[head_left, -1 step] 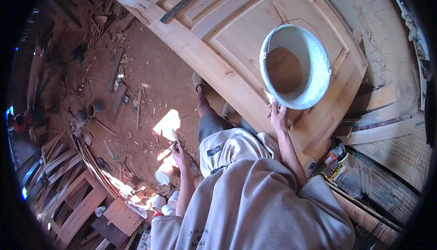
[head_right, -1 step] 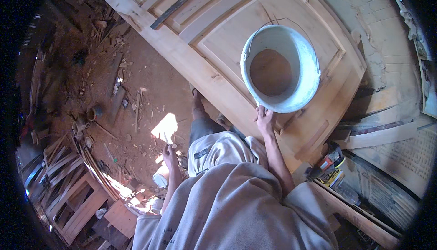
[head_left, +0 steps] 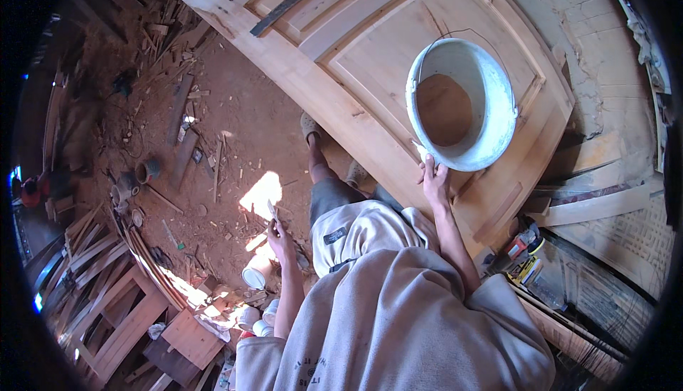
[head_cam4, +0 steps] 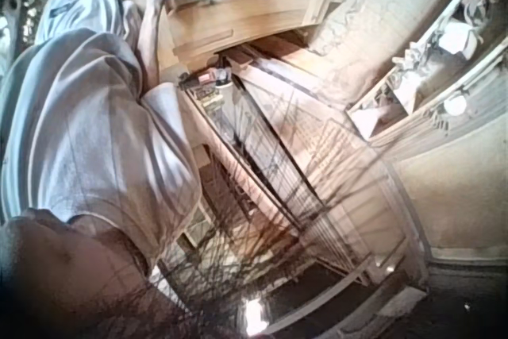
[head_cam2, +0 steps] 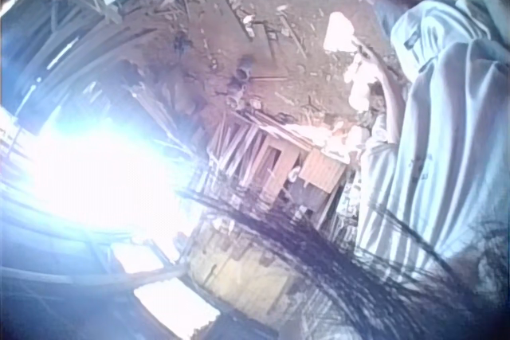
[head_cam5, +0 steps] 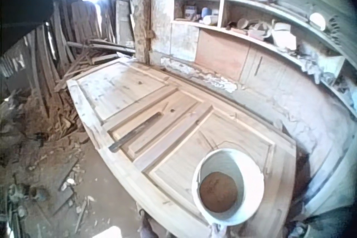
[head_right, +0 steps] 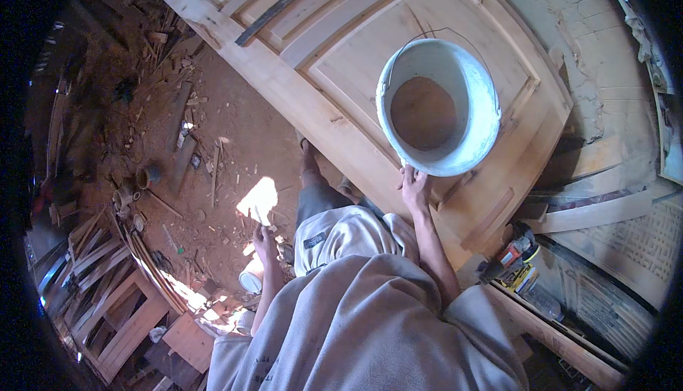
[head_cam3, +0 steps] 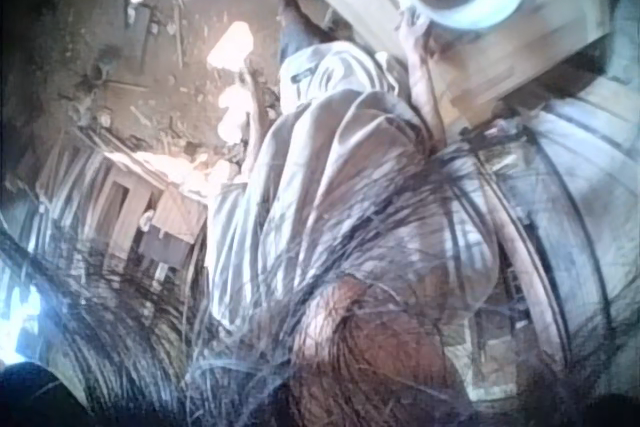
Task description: The person applies a liquid substance from a small bottle into cracks on a large wooden door and spreads it with a putty knife.
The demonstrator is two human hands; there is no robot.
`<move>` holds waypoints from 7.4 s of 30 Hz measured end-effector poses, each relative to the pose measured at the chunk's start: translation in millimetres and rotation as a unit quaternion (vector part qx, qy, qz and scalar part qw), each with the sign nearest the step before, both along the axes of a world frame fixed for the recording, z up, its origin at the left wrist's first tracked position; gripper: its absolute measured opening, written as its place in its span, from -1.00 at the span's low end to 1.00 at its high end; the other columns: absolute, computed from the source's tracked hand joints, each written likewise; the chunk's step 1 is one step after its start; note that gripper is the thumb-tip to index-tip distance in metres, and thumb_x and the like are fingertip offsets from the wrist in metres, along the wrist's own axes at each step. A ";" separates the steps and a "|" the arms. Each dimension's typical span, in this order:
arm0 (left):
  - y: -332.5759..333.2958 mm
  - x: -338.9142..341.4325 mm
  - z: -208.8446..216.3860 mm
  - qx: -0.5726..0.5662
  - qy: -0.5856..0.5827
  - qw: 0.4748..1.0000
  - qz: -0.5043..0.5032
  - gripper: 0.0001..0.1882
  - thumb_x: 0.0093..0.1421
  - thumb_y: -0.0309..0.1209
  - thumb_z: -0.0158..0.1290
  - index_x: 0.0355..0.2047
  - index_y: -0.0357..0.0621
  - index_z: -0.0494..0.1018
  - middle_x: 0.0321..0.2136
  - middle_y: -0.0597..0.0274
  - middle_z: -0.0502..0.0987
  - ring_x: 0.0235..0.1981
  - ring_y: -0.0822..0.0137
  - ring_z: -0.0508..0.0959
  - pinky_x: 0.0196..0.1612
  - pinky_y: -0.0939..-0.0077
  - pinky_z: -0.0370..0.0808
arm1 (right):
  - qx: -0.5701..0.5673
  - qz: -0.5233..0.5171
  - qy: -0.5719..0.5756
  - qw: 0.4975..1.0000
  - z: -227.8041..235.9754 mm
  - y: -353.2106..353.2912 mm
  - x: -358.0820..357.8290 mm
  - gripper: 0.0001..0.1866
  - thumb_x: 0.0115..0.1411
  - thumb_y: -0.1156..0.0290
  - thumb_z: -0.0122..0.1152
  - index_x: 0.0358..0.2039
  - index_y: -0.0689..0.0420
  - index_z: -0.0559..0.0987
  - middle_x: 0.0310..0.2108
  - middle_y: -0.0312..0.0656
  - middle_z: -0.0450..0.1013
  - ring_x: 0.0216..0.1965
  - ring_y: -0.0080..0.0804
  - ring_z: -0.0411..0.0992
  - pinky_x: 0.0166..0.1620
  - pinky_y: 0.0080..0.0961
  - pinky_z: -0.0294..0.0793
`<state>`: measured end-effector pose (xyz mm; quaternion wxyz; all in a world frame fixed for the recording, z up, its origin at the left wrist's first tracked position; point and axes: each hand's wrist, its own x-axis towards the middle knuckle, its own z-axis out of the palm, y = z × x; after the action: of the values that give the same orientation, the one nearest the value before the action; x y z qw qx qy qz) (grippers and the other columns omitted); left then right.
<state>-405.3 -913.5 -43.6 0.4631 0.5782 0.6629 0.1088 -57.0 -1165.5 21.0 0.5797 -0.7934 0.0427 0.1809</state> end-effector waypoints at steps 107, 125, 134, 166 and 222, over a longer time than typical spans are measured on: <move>19.4 233.0 194.1 -0.029 -0.233 0.969 0.080 -0.56 0.21 -0.12 0.09 -0.08 -0.22 0.38 -0.41 0.33 0.44 -0.63 0.58 0.31 -0.66 0.71 0.14 | -0.010 -0.106 -0.034 0.994 10.4 -22.7 96.8 -0.77 0.32 0.30 0.04 -0.27 0.24 0.42 -0.56 -0.26 0.39 -0.61 -0.61 0.36 -0.55 -0.60 0.40; 22.8 236.4 199.1 -0.024 -0.245 0.964 0.101 -0.50 0.22 -0.10 0.05 -0.01 -0.26 0.35 -0.36 0.25 0.45 -0.57 0.53 0.37 -0.63 0.67 0.21 | 0.040 -0.200 -0.049 0.978 -16.2 -59.7 98.5 -0.75 0.28 0.22 0.09 -0.21 0.16 0.50 -0.51 -0.34 0.39 -0.52 -0.63 0.35 -0.46 -0.60 0.39; 42.0 222.2 186.0 -0.015 -0.245 0.966 0.077 -0.39 0.23 -0.15 0.04 0.16 -0.31 0.23 0.05 0.04 0.36 -0.04 0.20 0.43 -0.03 0.29 0.39 | 0.288 -0.337 0.095 0.891 31.5 -70.3 132.8 -0.65 0.20 0.16 0.16 -0.08 0.05 0.45 -0.51 -0.39 0.33 -0.48 -0.57 0.30 -0.33 -0.54 0.36; 58.3 285.1 195.1 -0.038 -0.174 0.976 0.126 -0.37 0.14 -0.16 0.09 0.11 -0.28 0.20 0.02 0.03 0.33 0.04 0.14 0.39 0.08 0.15 0.36 | 0.288 -0.351 0.038 0.890 26.8 -62.0 250.8 -0.77 0.26 0.22 0.12 -0.17 0.08 0.46 -0.50 -0.39 0.33 -0.48 -0.60 0.30 -0.33 -0.55 0.37; 105.8 306.1 189.9 0.168 -0.045 0.983 0.052 -0.62 0.29 -0.09 -0.01 -0.12 -0.16 0.33 -0.21 0.16 0.43 -0.18 0.31 0.41 -0.06 0.38 0.36 | -0.003 -0.028 -0.128 0.991 -18.4 91.6 444.1 -0.74 0.27 0.26 0.14 -0.33 0.23 0.44 -0.63 -0.30 0.41 -0.65 -0.64 0.36 -0.59 -0.61 0.36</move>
<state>-99.2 -807.7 146.3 0.3823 0.6071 0.6428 0.2686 387.1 -1073.9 2.6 0.5824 -0.8105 -0.0090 0.0618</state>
